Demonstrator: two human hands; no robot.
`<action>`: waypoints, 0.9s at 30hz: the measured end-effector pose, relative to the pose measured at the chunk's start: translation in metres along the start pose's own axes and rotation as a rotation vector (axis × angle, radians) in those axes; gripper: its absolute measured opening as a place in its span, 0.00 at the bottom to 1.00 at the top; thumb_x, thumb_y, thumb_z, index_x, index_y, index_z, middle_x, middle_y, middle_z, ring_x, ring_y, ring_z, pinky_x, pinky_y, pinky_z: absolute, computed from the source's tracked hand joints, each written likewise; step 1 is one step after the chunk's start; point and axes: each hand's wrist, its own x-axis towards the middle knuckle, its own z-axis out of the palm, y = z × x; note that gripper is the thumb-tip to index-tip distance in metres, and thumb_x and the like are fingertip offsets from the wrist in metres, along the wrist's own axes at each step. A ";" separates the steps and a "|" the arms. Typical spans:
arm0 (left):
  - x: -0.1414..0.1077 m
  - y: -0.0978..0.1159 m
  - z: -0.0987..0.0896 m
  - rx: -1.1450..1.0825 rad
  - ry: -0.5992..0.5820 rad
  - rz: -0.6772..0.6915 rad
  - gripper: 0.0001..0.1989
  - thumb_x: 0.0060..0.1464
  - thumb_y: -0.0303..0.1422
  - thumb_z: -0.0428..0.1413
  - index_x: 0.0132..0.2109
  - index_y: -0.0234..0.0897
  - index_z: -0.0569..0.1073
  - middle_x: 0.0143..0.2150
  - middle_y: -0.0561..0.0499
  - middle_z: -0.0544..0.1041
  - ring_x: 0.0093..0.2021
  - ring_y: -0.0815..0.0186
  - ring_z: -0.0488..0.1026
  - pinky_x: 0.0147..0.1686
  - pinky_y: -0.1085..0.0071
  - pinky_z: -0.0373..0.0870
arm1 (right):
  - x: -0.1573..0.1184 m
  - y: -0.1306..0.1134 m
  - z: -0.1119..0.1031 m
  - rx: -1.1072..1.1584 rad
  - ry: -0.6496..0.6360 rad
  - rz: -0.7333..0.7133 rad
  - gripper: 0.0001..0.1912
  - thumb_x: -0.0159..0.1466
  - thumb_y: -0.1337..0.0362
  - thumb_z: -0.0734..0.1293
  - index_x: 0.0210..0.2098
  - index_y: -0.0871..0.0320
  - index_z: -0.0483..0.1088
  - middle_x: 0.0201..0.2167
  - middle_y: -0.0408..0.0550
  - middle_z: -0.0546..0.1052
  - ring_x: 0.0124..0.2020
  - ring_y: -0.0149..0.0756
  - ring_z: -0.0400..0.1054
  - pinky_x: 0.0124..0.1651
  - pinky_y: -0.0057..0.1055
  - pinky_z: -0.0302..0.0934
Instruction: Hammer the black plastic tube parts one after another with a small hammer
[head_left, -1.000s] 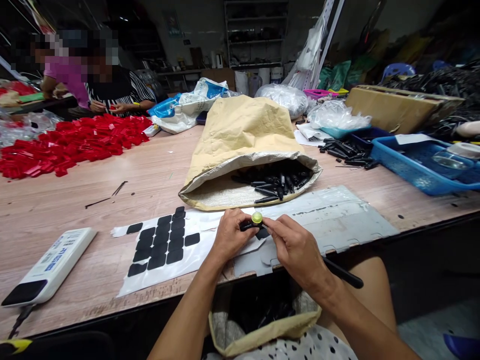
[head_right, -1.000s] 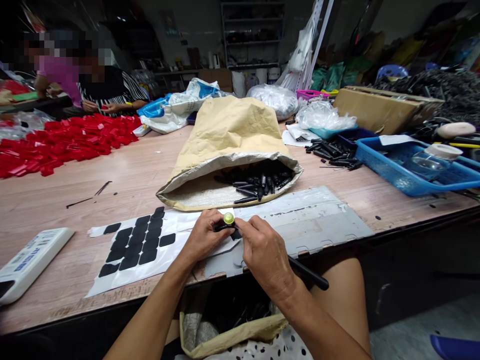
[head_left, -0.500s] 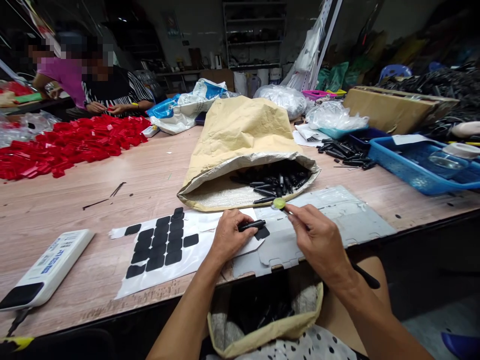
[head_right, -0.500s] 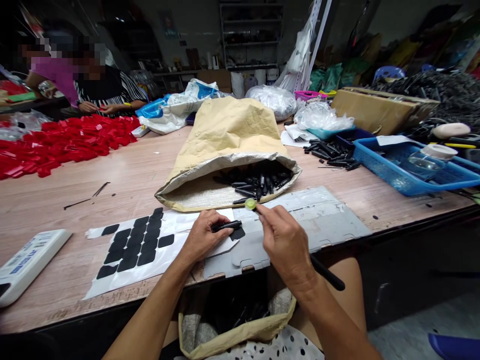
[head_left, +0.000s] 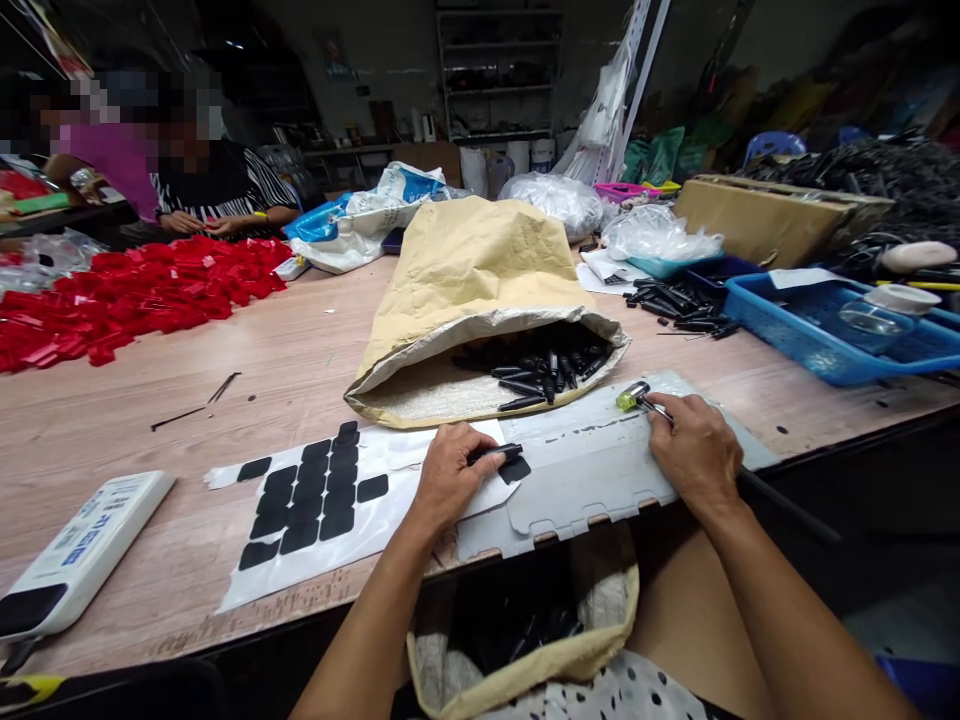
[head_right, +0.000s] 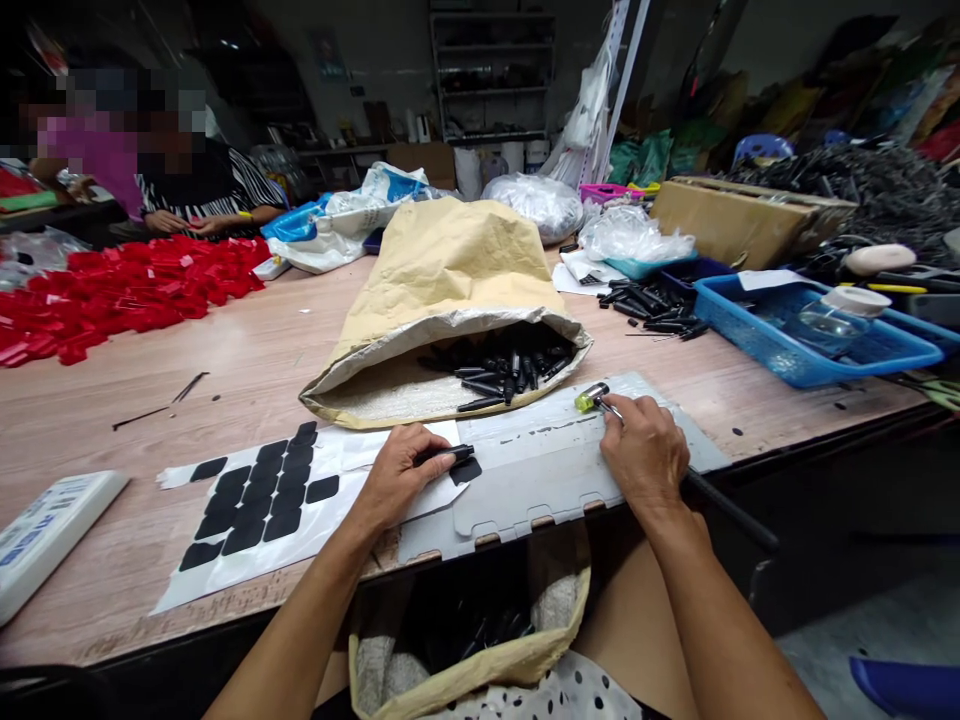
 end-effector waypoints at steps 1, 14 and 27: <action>0.000 0.002 -0.001 0.016 -0.004 0.006 0.05 0.59 0.36 0.60 0.39 0.42 0.80 0.37 0.50 0.76 0.45 0.57 0.68 0.46 0.60 0.64 | 0.000 -0.001 0.000 -0.004 -0.002 -0.001 0.16 0.65 0.62 0.62 0.47 0.53 0.77 0.38 0.51 0.75 0.40 0.43 0.64 0.41 0.37 0.53; -0.127 0.046 0.057 0.365 -0.082 0.311 0.10 0.52 0.22 0.57 0.41 0.40 0.74 0.76 0.47 0.51 0.74 0.45 0.48 0.66 0.44 0.60 | -0.002 -0.004 -0.002 -0.050 -0.026 -0.004 0.15 0.68 0.62 0.62 0.50 0.53 0.76 0.38 0.51 0.74 0.39 0.42 0.62 0.40 0.36 0.49; 0.041 0.053 0.012 0.310 0.183 0.055 0.08 0.65 0.32 0.54 0.47 0.40 0.77 0.45 0.46 0.79 0.50 0.53 0.68 0.50 0.57 0.67 | -0.003 -0.007 -0.003 -0.041 -0.008 0.012 0.14 0.68 0.62 0.63 0.50 0.52 0.77 0.39 0.49 0.75 0.39 0.40 0.63 0.39 0.36 0.48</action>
